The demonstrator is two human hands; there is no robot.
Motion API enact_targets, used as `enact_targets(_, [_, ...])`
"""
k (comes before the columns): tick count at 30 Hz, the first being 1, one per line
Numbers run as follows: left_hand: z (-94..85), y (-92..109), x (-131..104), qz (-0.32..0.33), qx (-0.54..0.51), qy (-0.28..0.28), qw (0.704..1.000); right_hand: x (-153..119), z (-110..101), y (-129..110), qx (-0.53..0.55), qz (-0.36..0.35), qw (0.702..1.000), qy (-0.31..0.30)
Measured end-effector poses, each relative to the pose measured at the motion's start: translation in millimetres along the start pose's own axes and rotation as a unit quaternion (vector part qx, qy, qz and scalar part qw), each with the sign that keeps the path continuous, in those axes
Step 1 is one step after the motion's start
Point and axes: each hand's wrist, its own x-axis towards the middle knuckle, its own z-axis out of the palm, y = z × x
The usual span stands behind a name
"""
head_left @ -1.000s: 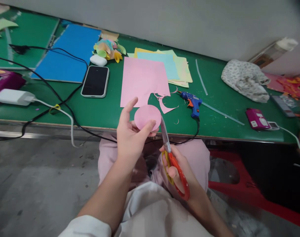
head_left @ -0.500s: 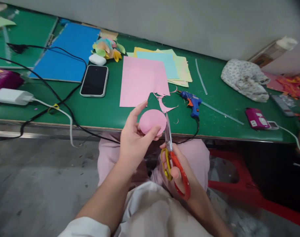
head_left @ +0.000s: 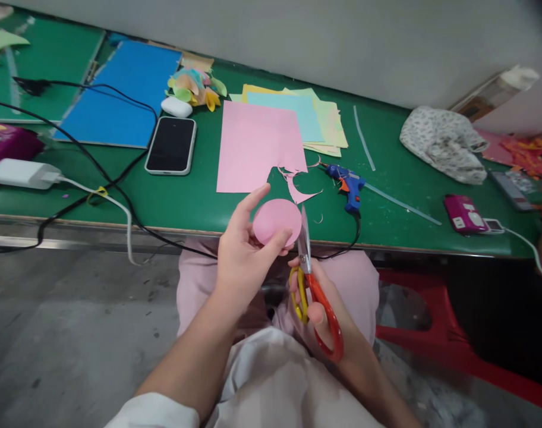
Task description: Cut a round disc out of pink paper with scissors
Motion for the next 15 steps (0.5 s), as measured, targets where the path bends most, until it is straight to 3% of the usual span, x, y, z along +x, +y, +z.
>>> enact_targets(15, [-1.3, 0.9, 1.3, -0.016, -0.011, -0.002, 1.0, 1.4, -1.4, 2.3, -0.004, 0.004, 1.0, 0.01])
